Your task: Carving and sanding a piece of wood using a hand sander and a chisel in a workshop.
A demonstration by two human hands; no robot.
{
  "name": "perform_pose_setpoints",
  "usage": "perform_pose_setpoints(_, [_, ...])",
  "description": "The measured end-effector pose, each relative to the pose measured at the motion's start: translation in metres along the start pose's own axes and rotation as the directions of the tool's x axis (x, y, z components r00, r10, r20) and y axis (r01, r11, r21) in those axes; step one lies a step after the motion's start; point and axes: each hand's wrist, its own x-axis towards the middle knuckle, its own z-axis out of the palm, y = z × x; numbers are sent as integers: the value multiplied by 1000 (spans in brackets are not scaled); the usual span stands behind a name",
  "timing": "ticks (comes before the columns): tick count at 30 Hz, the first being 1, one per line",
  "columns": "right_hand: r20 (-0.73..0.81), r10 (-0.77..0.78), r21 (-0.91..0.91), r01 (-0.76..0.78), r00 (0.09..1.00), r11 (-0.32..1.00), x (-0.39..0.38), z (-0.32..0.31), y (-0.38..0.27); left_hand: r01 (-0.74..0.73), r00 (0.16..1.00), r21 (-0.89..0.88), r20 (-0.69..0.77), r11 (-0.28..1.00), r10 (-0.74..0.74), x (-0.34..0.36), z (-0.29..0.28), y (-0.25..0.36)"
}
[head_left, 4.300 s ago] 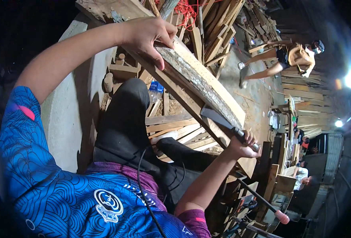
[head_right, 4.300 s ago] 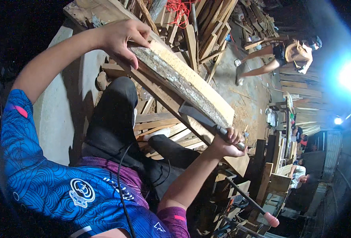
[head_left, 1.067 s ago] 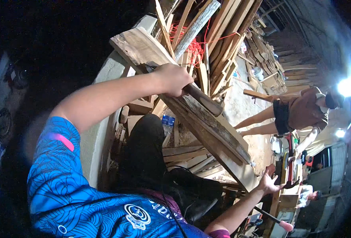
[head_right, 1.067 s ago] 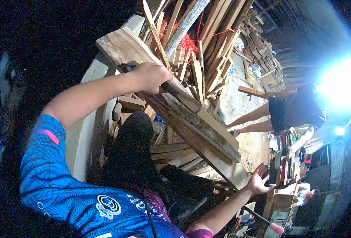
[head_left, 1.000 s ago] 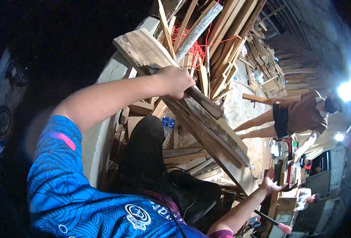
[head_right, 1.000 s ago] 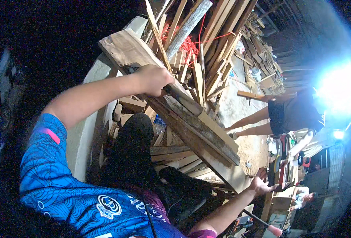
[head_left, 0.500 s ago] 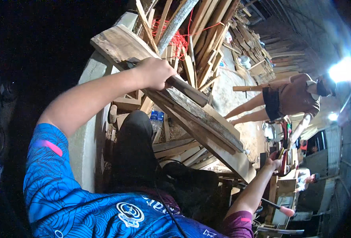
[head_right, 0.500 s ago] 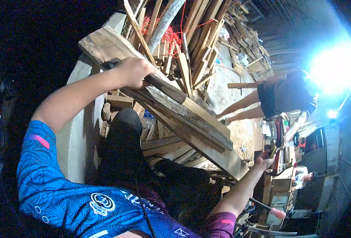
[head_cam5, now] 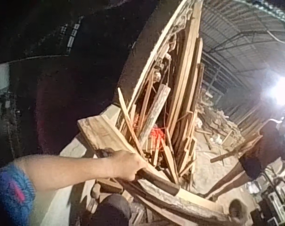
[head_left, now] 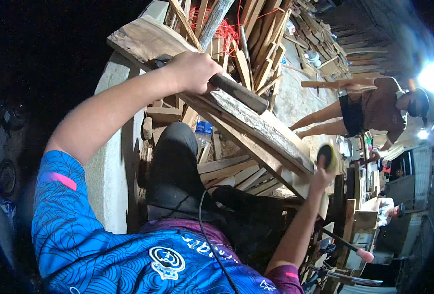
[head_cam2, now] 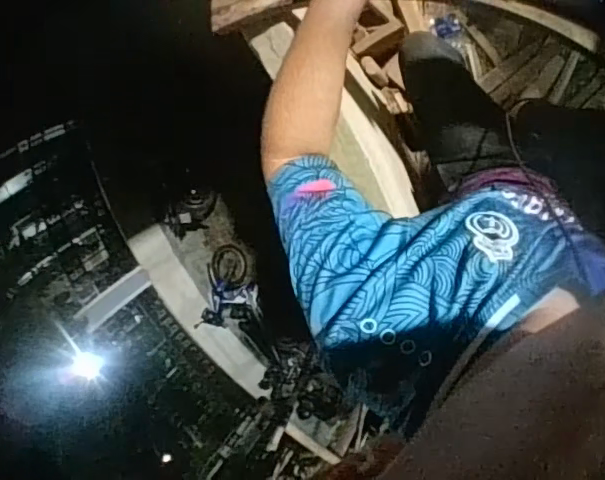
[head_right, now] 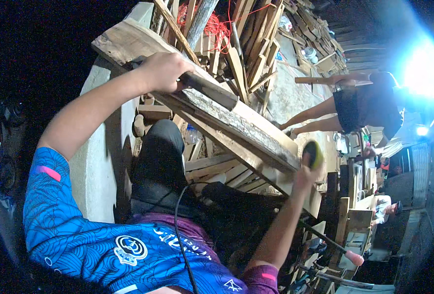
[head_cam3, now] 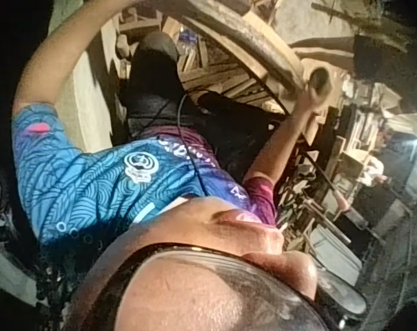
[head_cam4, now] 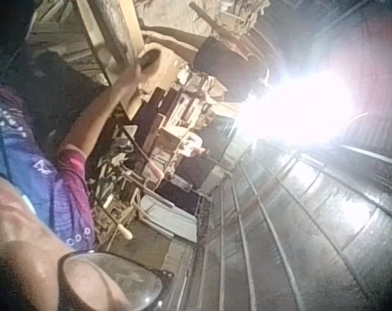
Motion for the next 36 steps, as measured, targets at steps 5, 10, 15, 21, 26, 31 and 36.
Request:
perform_pose_setpoints(5, [368, -148, -548, 342, 918, 763, -42, 119, -38, -83, 992, 38, -89, 996, 86, -2, 12, -12])
perform_pose_setpoints(10, [383, -260, -444, 424, 886, 790, -54, 137, -65, -12, 999, 4, -32, 1000, 12, -9, 9, -14])
perform_pose_setpoints(15, [206, -81, -617, 194, 975, 763, -36, 52, -16, -53, 997, 29, -60, 998, 55, 3, 8, -4])
perform_pose_setpoints(21, [340, -126, -395, 263, 932, 880, -73, 103, -60, -10, 997, 26, -81, 1000, 12, -8, 11, -13])
perform_pose_setpoints(26, [256, 47, -46, -37, 966, 998, -64, 90, -45, -43, 996, 0, -82, 999, 43, -3, 11, -8])
perform_pose_setpoints(31, [270, -57, -130, 95, 961, 987, -58, 80, -29, -92, 985, -11, -144, 996, 89, 0, 20, -18])
perform_pose_setpoints(36, [231, 289, 882, -325, 929, 341, -65, 75, -36, -51, 988, 8, -146, 999, 52, -2, 25, -20])
